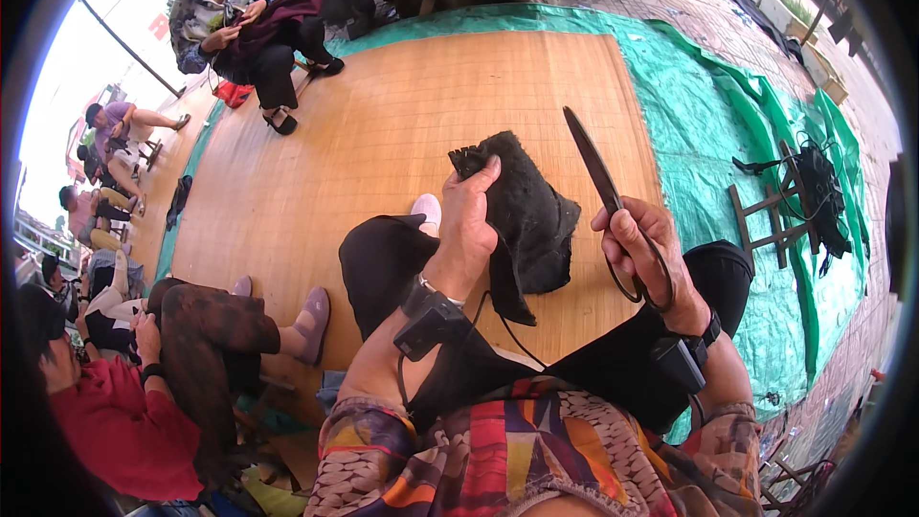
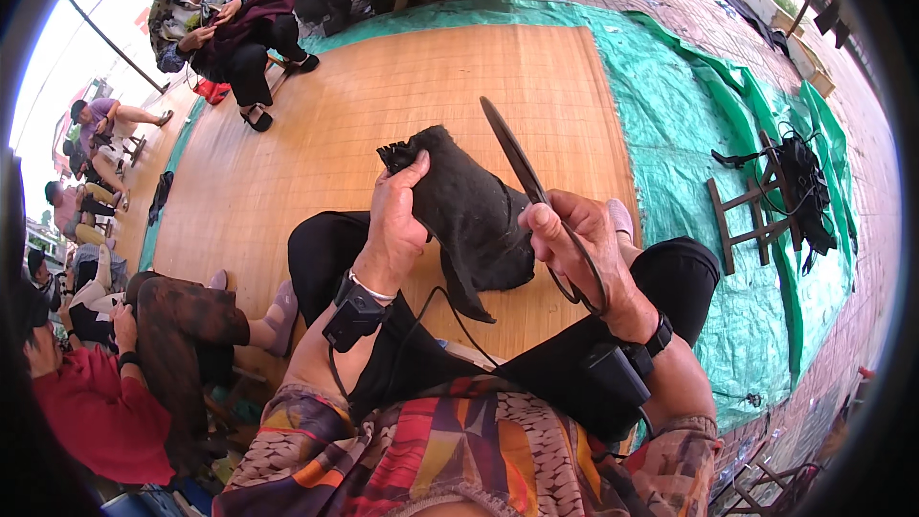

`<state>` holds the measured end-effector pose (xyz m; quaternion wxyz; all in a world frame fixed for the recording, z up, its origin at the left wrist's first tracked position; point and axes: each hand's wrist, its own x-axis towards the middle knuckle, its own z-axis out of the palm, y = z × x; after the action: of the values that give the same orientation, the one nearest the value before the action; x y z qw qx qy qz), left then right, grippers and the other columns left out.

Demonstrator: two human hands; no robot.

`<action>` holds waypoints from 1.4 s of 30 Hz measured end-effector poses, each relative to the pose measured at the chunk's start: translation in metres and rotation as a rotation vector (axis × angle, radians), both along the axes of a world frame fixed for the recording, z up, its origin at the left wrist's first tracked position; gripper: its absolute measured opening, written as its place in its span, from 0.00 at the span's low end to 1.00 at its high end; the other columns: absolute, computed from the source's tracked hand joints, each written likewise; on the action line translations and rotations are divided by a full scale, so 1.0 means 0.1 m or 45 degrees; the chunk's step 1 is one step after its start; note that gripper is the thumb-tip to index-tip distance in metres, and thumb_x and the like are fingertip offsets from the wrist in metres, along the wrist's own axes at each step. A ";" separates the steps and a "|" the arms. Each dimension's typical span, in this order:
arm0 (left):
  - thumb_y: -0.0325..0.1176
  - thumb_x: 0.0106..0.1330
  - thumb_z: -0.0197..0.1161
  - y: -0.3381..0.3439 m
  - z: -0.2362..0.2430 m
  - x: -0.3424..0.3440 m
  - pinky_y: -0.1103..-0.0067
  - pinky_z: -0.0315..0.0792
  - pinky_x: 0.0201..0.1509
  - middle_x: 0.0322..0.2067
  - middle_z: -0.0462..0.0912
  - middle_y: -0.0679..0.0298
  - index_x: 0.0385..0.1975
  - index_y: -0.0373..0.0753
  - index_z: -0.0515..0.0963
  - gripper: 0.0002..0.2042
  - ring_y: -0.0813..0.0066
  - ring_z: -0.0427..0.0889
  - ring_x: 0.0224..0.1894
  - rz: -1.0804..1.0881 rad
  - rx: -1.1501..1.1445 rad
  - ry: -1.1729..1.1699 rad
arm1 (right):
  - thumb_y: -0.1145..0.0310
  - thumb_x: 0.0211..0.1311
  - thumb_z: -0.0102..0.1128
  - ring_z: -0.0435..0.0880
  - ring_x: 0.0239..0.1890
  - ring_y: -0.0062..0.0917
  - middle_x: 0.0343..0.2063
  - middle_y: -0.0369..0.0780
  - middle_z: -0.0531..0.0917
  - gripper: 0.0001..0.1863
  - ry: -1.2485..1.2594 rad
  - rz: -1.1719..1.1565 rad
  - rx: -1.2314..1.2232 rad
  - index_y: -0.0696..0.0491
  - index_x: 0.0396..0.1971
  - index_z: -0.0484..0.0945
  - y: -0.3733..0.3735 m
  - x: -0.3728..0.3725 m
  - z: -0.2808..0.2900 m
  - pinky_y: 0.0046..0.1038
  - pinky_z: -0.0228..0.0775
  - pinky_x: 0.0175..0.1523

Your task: Trimming or preparing a piece of dark leather or heavy fabric using a sharp tool.

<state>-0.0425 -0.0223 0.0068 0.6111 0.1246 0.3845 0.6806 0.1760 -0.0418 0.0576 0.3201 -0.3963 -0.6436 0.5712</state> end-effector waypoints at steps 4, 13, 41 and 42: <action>0.28 0.57 0.62 -0.02 0.00 0.00 0.75 0.75 0.37 0.30 0.80 0.63 0.33 0.37 0.77 0.06 0.72 0.80 0.32 0.002 0.074 0.068 | 0.46 0.60 0.50 0.62 0.13 0.07 0.13 0.29 0.69 0.25 0.064 -0.095 -0.094 0.58 0.28 0.74 0.03 0.03 0.04 0.11 0.51 0.18; 0.27 0.57 0.61 -0.01 -0.01 0.07 0.77 0.75 0.37 0.31 0.81 0.64 0.32 0.37 0.77 0.04 0.73 0.80 0.32 -0.033 0.158 0.073 | 0.43 0.59 0.49 0.66 0.14 0.10 0.11 0.29 0.69 0.27 -0.314 0.075 0.081 0.55 0.21 0.73 -0.01 -0.09 -0.10 0.15 0.56 0.19; 0.24 0.56 0.62 -0.02 0.07 0.04 0.83 0.72 0.34 0.28 0.80 0.67 0.30 0.36 0.78 0.03 0.79 0.77 0.29 0.019 0.048 0.048 | 0.44 0.56 0.54 0.66 0.15 0.10 0.12 0.30 0.69 0.28 -0.030 -0.023 0.077 0.60 0.26 0.75 -0.05 -0.09 -0.10 0.14 0.55 0.19; 0.24 0.56 0.62 -0.03 0.07 0.03 0.83 0.72 0.33 0.28 0.80 0.66 0.29 0.36 0.78 0.03 0.79 0.77 0.29 0.049 -0.008 0.022 | 0.43 0.56 0.54 0.67 0.17 0.10 0.13 0.30 0.70 0.28 0.026 -0.072 0.014 0.59 0.25 0.74 -0.06 -0.07 -0.02 0.15 0.57 0.22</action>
<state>-0.0400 -0.0252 0.0140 0.5950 0.1212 0.3942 0.6898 0.1688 -0.0476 0.0556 0.3450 -0.4068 -0.6320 0.5622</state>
